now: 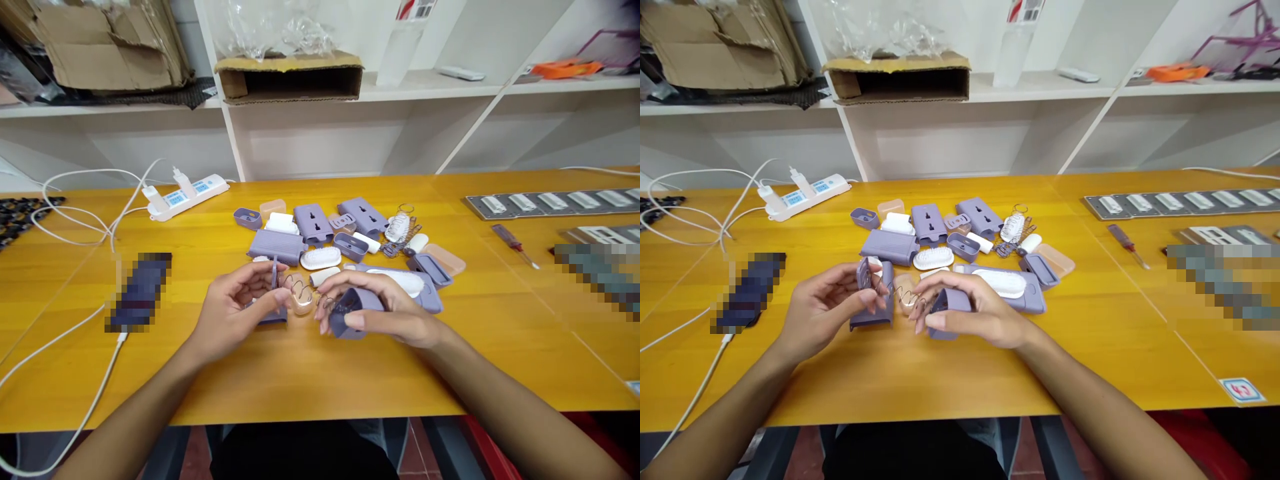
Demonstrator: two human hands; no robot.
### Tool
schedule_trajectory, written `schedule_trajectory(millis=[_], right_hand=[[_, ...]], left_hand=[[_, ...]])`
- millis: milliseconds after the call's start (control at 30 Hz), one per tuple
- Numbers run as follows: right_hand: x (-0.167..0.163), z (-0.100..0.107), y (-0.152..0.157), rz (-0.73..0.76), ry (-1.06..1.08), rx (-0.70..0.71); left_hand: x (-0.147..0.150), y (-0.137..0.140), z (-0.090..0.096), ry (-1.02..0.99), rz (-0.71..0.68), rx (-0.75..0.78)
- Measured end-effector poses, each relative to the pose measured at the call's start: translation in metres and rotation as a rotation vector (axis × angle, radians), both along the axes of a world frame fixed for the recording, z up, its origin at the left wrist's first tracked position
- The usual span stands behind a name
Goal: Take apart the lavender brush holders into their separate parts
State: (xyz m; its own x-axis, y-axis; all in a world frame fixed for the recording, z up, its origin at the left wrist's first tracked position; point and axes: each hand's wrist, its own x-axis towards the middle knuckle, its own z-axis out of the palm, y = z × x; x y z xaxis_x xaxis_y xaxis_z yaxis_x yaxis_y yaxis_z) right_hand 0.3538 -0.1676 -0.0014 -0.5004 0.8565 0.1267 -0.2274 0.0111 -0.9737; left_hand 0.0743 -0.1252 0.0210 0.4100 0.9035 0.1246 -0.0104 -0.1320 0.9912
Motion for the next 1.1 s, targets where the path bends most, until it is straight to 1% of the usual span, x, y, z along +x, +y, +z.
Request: schedule_trajectory(millis=[100,267,333,433,500,567,667,733,900,1033,1100], right_hand=[[-0.003,-0.002,0.001,0.006,-0.123,0.025],[-0.005,-0.006,0.001,-0.006,-0.241,0.129],[-0.006,-0.006,0.001,0.005,-0.263,0.153],[-0.008,-0.005,-0.001,0.018,-0.279,0.145],[-0.011,-0.002,-0.002,0.023,-0.289,0.156],[-0.014,-0.001,-0.004,-0.001,-0.312,0.213],[-0.018,-0.003,-0.009,-0.128,-0.330,0.320],[-0.019,-0.008,-0.013,-0.229,-0.318,0.360],[-0.024,-0.019,-0.017,-0.325,-0.304,0.443],[-0.031,-0.019,-0.015,-0.452,-0.321,0.569],[-0.034,-0.018,-0.015,-0.479,-0.299,0.586]], left_hand=[[0.000,-0.004,0.000,0.026,0.026,0.028],[0.004,-0.010,-0.006,0.106,0.108,0.190],[0.004,-0.011,-0.010,0.122,0.093,0.231],[0.003,-0.010,-0.019,0.136,0.042,0.317],[0.003,-0.009,-0.024,0.164,0.017,0.420],[0.005,-0.008,-0.028,0.195,0.003,0.579],[0.009,-0.009,-0.030,0.217,-0.006,0.844],[0.011,-0.010,-0.030,0.236,-0.005,0.930],[0.011,-0.014,-0.030,0.296,-0.014,0.912],[0.015,-0.016,-0.028,0.275,-0.016,0.871],[0.017,-0.017,-0.028,0.267,-0.035,0.818]])
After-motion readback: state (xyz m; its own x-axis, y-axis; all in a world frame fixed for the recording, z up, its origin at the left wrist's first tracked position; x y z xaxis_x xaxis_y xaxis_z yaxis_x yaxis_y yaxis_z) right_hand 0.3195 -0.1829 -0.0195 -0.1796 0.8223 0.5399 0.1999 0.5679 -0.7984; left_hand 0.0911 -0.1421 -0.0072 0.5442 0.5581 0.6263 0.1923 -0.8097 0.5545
